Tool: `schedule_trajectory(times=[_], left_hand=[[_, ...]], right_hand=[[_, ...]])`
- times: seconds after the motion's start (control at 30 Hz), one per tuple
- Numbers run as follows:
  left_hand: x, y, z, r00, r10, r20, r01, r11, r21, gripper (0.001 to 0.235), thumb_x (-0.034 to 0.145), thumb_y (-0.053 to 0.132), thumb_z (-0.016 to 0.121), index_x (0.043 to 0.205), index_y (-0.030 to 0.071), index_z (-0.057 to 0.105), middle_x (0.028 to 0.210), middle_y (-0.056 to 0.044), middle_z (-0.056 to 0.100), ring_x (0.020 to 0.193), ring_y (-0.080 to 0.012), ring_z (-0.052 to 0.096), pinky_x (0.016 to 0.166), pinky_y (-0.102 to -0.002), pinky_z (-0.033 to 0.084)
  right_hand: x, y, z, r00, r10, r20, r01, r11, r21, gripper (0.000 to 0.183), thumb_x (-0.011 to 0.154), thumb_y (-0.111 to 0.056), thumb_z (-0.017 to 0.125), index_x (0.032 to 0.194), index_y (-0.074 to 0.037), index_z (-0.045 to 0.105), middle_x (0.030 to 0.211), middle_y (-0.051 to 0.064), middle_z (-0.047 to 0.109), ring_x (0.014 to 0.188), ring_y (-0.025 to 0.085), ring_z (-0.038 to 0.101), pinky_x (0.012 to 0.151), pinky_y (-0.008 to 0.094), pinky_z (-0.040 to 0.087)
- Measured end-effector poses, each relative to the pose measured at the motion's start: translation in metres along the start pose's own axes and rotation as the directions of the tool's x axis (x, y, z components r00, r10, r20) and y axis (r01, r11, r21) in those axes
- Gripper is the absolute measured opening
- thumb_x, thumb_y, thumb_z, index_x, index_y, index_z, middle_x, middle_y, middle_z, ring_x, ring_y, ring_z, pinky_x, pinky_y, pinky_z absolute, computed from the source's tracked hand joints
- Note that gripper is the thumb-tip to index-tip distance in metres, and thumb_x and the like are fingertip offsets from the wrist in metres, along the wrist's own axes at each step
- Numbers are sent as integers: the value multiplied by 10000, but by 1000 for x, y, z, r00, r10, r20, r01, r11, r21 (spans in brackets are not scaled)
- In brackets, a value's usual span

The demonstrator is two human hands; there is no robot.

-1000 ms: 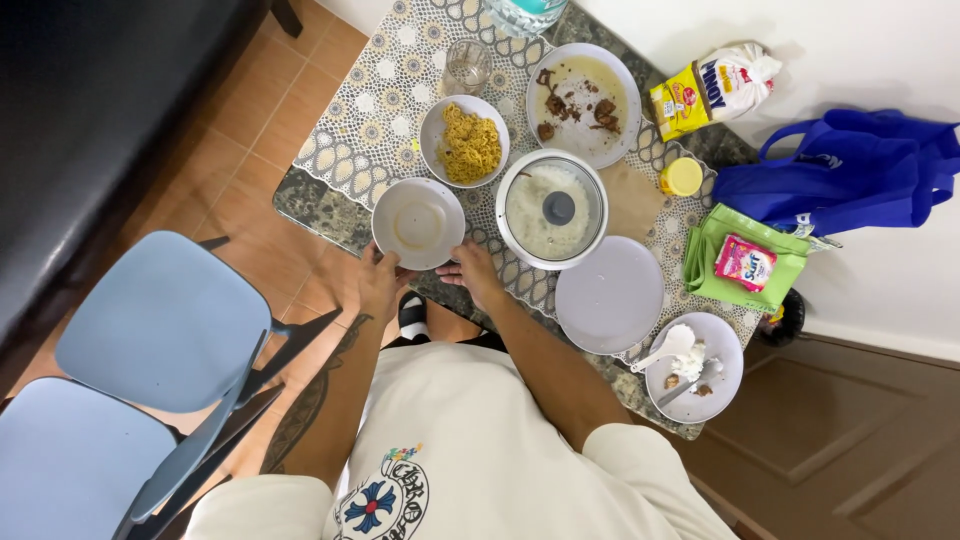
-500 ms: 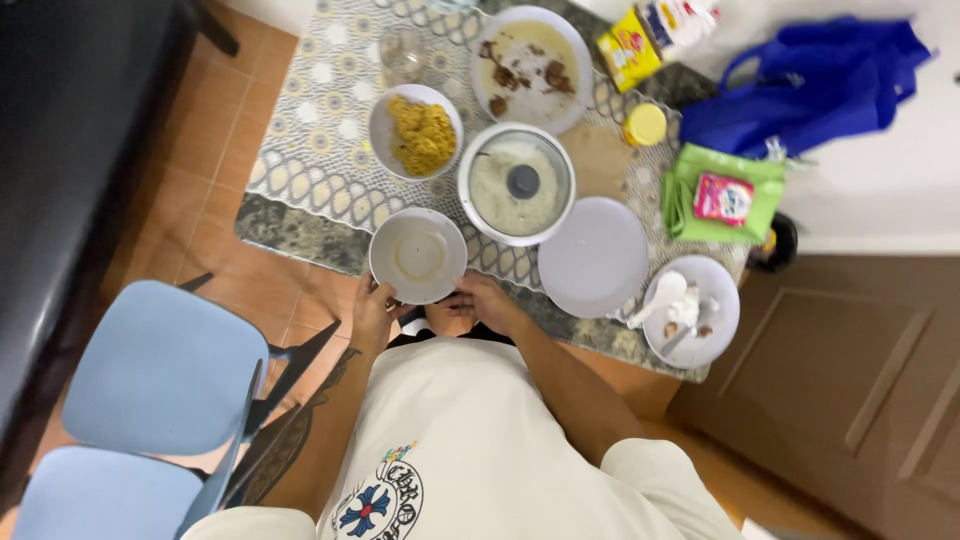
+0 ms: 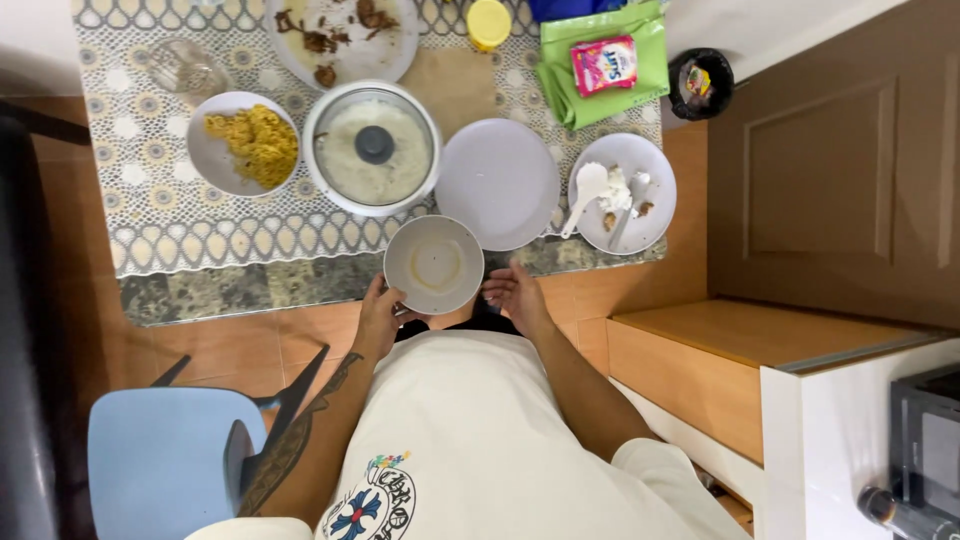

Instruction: The person clears a dining table by picking up dirty dishes, including plates with food remnants, bowls, and a glass, and carrying them to the kitchen sink. They place the items into the sink basin to be washed.

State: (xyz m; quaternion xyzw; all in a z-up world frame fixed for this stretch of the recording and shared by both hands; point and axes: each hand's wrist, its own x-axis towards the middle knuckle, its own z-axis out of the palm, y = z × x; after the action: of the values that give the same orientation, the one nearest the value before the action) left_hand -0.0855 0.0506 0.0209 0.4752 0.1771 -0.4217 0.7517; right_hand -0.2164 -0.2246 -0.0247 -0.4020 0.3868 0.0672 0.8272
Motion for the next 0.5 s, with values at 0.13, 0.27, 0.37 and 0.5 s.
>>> schedule_trajectory(times=[0.13,0.27,0.37,0.5], left_hand=[[12,-15,32,998,57,-9,-57,998,-22,486,867,64,517,1351,24,485,1158,-79,596,966,-204,665,792,-397,632],[31,-20,76,990,140,-29,-138,989,48,446,961,136,537,1393,24,535,1119,-84,618,944,-184,654,836,-360,622],[54,-19,107,990,120,-70,-113,989,90,452,970,157,543,1406,40,549,1097,-88,660,931,-185,692,848,-350,624],[96,-32,123,992,89,-90,-77,988,137,451,970,147,591,1405,30,572,1114,-99,681,919,-176,704,847,-343,615]], right_hand=[[10,-29,-25,963,-97,-252,83,994,-65,431,1022,-435,589,1041,-5,596,805,157,707,625,223,667,532,335,512],[27,-58,-28,951,-120,-285,70,981,-180,263,1000,-281,596,968,-21,569,724,157,686,480,204,600,390,313,413],[41,-64,-29,961,-91,-259,40,980,-196,185,975,-189,574,946,-6,577,702,153,678,434,205,559,351,318,358],[45,-58,-35,959,-66,-276,11,980,-198,132,949,-111,548,915,11,587,662,141,636,408,192,509,337,317,321]])
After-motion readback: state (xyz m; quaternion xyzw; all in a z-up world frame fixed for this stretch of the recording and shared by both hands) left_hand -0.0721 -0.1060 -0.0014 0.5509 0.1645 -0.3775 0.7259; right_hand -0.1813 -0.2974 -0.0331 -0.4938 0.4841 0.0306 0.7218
